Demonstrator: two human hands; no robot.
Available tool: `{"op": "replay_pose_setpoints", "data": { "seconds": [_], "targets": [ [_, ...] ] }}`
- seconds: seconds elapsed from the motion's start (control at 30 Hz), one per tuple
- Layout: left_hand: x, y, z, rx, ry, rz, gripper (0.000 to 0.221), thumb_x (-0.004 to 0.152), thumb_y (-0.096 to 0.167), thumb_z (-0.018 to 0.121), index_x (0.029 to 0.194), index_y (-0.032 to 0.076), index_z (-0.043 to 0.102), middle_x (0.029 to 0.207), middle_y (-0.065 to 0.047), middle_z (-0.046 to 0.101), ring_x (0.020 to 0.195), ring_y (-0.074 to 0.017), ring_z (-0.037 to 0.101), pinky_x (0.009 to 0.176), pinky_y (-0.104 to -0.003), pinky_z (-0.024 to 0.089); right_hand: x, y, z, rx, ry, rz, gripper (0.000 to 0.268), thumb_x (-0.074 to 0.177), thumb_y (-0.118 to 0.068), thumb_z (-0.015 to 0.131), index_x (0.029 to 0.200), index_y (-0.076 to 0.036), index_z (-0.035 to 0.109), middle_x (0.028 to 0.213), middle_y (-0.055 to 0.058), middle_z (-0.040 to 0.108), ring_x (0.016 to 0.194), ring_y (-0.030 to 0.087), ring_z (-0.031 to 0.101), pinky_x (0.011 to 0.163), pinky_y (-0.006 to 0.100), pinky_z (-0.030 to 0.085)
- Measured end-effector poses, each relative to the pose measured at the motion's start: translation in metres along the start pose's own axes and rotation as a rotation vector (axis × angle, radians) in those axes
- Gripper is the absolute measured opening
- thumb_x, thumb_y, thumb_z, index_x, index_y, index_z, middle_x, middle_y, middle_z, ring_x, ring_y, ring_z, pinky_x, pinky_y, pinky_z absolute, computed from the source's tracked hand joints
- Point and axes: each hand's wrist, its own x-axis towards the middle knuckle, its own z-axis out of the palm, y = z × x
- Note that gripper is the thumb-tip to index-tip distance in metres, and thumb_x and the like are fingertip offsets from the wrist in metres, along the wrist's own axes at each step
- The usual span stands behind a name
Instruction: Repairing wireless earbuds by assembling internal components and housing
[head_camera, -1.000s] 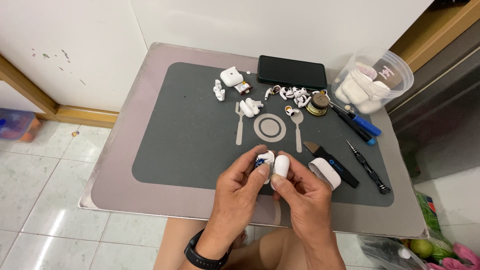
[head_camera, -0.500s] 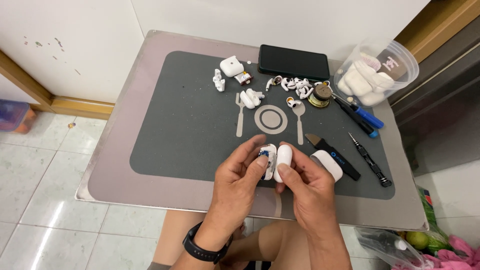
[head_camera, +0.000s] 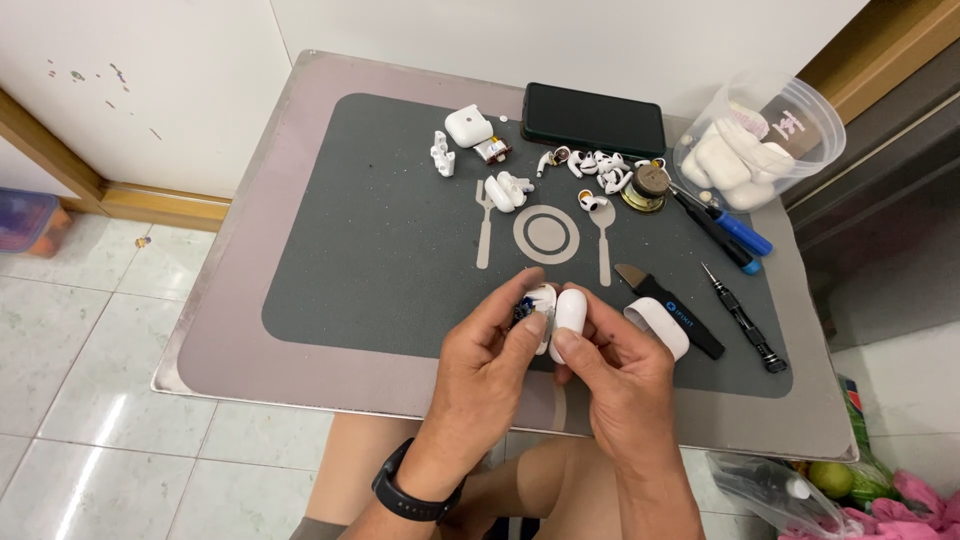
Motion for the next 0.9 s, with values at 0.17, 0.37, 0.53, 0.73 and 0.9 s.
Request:
{"op": "replay_pose_setpoints", "data": {
  "seconds": [0.17,0.37,0.53,0.73,0.9],
  "targets": [
    [0.0,-0.001,0.001,0.007,0.005,0.047,0.048,0.097,0.021,0.059,0.143,0.005,0.059,0.124,-0.006,0.072,0.109,-0.0107,0.065,0.093,-0.025,0.054,-0.001,-0.001,0.001,0.02,0.029,0.008,0.052,0.084,-0.005,0.073,0.134,0.007,0.067,0.088,0.011,0.07,0.073,0.016,0.057,0.049,0.026,0.051],
    [-0.001,-0.004,0.002,-0.062,0.001,0.057,0.05,0.098,0.019,0.058,0.145,0.005,0.054,0.138,-0.013,0.068,0.132,-0.0176,0.06,0.106,-0.029,0.05,-0.002,-0.004,0.001,0.029,0.002,0.012,0.051,0.085,-0.006,0.071,0.134,0.008,0.066,0.104,0.014,0.075,0.072,0.015,0.055,0.049,0.026,0.049],
    [-0.001,-0.005,0.004,-0.152,0.004,0.045,0.053,0.096,0.014,0.06,0.147,0.002,0.052,0.132,-0.012,0.07,0.12,-0.0143,0.064,0.099,-0.027,0.054,-0.006,-0.004,0.007,-0.018,0.06,-0.049,0.045,0.085,-0.004,0.071,0.129,0.005,0.07,0.083,0.008,0.067,0.069,0.014,0.055,0.049,0.025,0.047],
    [-0.004,0.001,0.003,0.024,0.028,0.094,0.048,0.098,0.021,0.058,0.143,0.006,0.057,0.126,-0.009,0.072,0.112,-0.0124,0.066,0.094,-0.026,0.054,-0.005,-0.004,0.005,-0.035,0.043,-0.062,0.045,0.087,-0.007,0.071,0.129,0.005,0.07,0.08,0.007,0.064,0.068,0.014,0.054,0.05,0.026,0.048],
    [-0.004,0.009,0.004,0.006,0.058,0.04,0.05,0.097,0.023,0.057,0.144,0.006,0.057,0.117,-0.005,0.073,0.105,-0.0099,0.066,0.091,-0.025,0.054,-0.007,-0.008,0.01,-0.049,0.027,-0.084,0.044,0.089,-0.01,0.07,0.13,0.004,0.07,0.084,0.007,0.067,0.069,0.013,0.054,0.051,0.025,0.048]
  ]
}}
